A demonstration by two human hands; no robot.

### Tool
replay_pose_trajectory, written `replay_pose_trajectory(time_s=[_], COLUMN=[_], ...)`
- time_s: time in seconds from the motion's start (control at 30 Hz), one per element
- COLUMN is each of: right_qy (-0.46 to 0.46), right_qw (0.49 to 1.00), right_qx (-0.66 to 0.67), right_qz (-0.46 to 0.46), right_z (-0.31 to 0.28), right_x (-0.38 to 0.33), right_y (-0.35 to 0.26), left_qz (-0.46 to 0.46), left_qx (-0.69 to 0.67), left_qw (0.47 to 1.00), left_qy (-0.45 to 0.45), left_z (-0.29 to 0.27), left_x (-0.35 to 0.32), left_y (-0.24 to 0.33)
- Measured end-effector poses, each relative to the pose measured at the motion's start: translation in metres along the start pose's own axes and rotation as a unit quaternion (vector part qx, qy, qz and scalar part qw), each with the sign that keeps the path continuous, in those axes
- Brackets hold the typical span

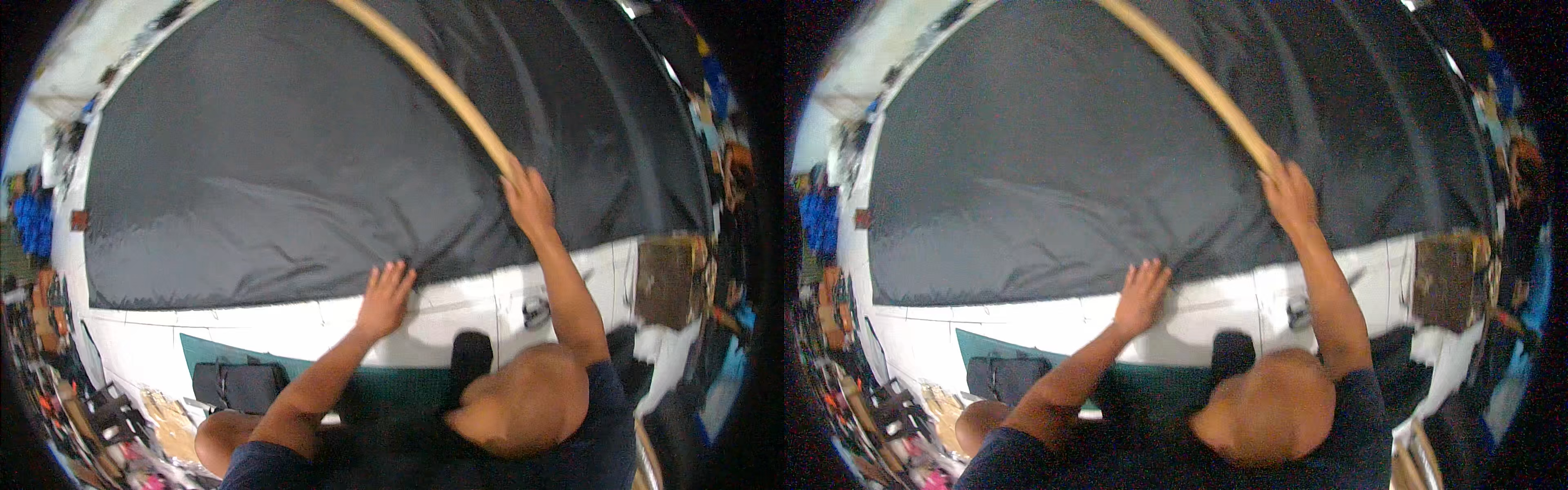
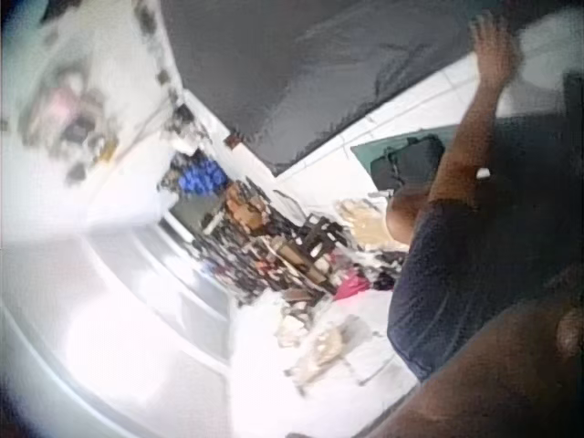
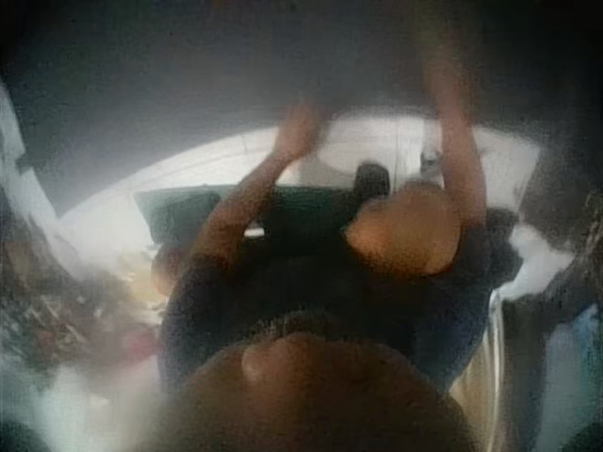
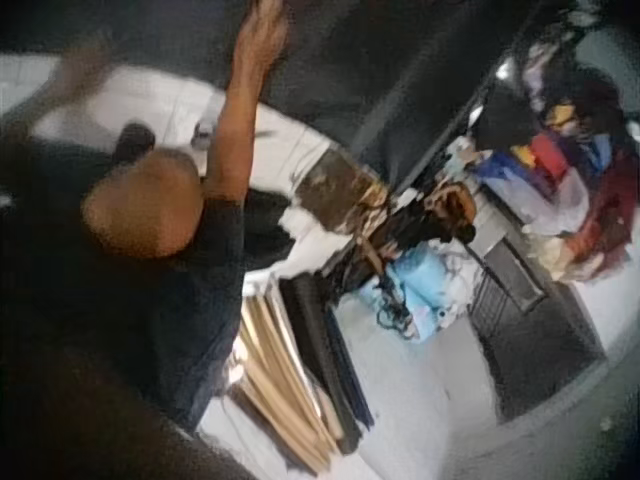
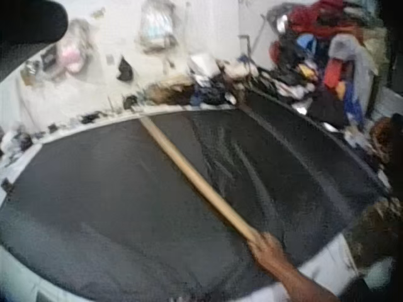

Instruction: The person lays out a large black fabric sheet on the floor, uses a wooden stick to measure and align it, then cuts the fabric with scissors. The person repeats the process by laying out the fabric again and using the stick for alignment.

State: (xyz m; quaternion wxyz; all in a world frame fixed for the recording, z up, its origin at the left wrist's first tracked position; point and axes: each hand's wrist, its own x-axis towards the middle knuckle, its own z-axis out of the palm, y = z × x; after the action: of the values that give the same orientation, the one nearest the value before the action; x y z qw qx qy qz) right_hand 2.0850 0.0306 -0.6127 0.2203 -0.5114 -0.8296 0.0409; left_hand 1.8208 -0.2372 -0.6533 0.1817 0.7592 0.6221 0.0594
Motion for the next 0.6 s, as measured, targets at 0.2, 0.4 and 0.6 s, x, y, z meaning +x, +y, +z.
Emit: replay_pose_trajectory(time_s=[0.2,0.4,0.6], right_qy=[-0.077,-0.186,-0.203], right_qw=[0.976,0.950,0.905], right_qx=[0.003,0.064,0.130], right_qz=[-0.206,-0.244,-0.350], right_z=[0.052,0.057,0.059], right_x=[0.019,-0.018,-0.106], right_y=[-0.042,-0.089,-0.152], left_qz=[-0.099,-0.456,-0.685], left_qx=[-0.119,-0.046,-0.365], left_qw=[0.959,0.789,0.471], left_qy=[0.239,0.409,0.420], left_z=[-0.027,-0.045,-0.044], left_x=[-0.005,-0.075,-0.143], left_y=[-0.008,-0.112,-0.146])
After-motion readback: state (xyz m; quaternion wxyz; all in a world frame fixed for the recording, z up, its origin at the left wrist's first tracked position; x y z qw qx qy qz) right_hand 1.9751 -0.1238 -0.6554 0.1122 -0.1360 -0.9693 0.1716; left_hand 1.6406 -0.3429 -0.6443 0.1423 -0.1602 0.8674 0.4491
